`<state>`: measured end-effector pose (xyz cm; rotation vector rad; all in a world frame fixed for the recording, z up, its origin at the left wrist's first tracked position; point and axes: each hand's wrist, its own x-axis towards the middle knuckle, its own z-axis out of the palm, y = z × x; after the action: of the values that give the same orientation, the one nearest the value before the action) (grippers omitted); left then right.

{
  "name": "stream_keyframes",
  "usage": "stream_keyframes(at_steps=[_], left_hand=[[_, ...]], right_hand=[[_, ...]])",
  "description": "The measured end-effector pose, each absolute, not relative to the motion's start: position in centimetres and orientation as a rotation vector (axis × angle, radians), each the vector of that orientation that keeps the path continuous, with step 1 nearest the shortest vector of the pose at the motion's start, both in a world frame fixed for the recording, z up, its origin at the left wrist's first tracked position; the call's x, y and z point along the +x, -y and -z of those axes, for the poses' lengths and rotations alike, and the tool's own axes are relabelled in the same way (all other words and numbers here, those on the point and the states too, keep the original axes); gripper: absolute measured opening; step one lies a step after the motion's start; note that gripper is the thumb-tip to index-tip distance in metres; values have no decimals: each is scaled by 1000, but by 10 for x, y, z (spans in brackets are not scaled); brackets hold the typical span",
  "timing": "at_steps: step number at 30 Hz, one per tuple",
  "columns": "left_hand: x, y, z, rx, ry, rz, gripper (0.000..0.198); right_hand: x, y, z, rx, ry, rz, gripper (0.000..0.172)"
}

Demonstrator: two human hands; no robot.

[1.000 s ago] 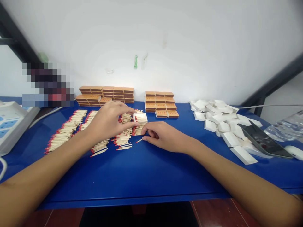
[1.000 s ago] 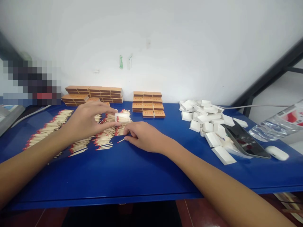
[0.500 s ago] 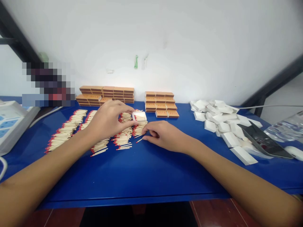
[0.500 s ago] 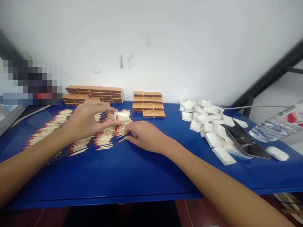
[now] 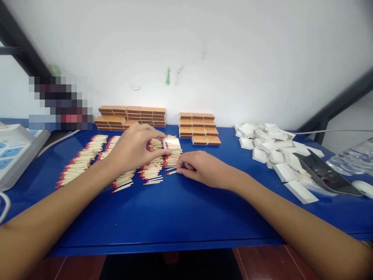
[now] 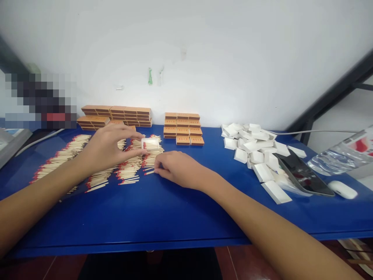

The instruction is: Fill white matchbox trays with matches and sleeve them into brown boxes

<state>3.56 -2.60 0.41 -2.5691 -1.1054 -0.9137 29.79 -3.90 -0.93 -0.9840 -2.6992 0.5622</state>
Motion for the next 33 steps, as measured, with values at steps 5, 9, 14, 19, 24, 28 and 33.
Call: stream_keyframes(at_steps=[5, 9, 14, 19, 24, 28, 33], left_hand=[[34, 25, -5, -2587, 1144, 875, 39], [39, 30, -5, -2629, 1153, 903, 41], [49, 37, -5, -2726, 1083, 989, 39], [51, 38, -6, -2732, 1052, 996, 38], [48, 37, -5, -2722, 1084, 1000, 37], [49, 36, -4, -2809, 1047, 959, 35], [51, 38, -6, -2813, 1014, 951, 32]], right_hand=[[303, 34, 6, -967, 2626, -452, 9], [307, 29, 4, -1008, 2378, -322, 8], [305, 27, 7, -1045, 2264, -228, 8], [304, 29, 8, -1015, 2321, -145, 8], [305, 27, 8, -1010, 2337, -173, 8], [305, 26, 10, -1003, 2402, -173, 7], [305, 26, 12, -970, 2397, -127, 5]])
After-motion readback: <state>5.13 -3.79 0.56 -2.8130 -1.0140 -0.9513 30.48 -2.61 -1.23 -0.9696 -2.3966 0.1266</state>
